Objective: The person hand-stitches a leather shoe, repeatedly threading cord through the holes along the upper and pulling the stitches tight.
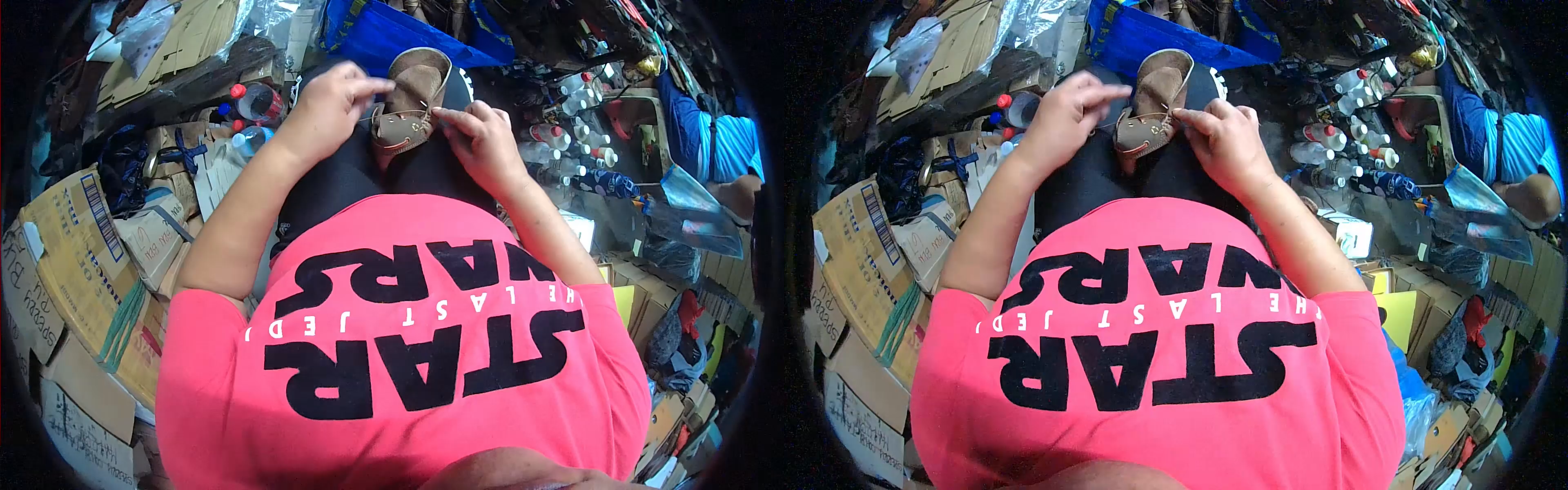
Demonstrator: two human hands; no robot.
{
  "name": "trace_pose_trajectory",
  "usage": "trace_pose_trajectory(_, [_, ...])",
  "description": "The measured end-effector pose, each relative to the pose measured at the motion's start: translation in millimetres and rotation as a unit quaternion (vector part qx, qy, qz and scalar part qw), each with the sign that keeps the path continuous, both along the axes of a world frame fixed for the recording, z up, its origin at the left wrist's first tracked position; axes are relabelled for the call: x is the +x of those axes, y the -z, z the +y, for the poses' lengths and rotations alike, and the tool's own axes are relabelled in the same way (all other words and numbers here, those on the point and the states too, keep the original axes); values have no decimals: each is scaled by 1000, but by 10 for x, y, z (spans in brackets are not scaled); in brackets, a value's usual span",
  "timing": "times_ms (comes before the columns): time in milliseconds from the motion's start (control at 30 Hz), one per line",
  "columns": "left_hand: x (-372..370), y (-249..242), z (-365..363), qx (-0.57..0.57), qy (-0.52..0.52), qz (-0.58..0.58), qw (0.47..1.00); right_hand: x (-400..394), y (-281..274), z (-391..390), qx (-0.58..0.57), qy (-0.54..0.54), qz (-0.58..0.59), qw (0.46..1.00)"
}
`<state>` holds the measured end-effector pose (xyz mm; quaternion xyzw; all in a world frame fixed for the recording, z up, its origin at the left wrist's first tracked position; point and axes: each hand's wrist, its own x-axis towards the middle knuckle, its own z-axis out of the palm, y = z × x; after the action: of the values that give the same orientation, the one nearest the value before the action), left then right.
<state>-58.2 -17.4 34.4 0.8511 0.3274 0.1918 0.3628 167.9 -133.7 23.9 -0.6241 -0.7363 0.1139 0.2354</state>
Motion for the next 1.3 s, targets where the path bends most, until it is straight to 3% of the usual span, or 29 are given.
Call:
trace_pose_trajectory(33, [-41,8,-46,-1,0,0,1000,-33,7,-29,-1,0,0,1000])
trace_pose_trajectory(133, [-100,91,-126,236,6,90,968,-62,37,-78,6,12,-31,999])
trace_pose_trajectory(233, [-53,121,-138,293,-54,122,947,-9,-34,-48,-40,5,-1,999])
trace_pose_trajectory(367, [91,95,-71,258,-65,42,963,126,11,61,-118,18,66,991])
trace_pose_trajectory(433, [166,176,29,143,10,-54,988,179,24,121,-130,21,174,976])
trace_pose_trajectory(567, [225,289,96,169,34,-14,985,315,99,250,-195,-10,263,945])
trace_pose_trajectory(1033, [189,317,151,137,39,-20,990,371,70,324,-216,-24,232,948])
trace_pose_trajectory(1300, [234,323,123,145,54,-17,988,360,138,314,-188,-30,272,943])
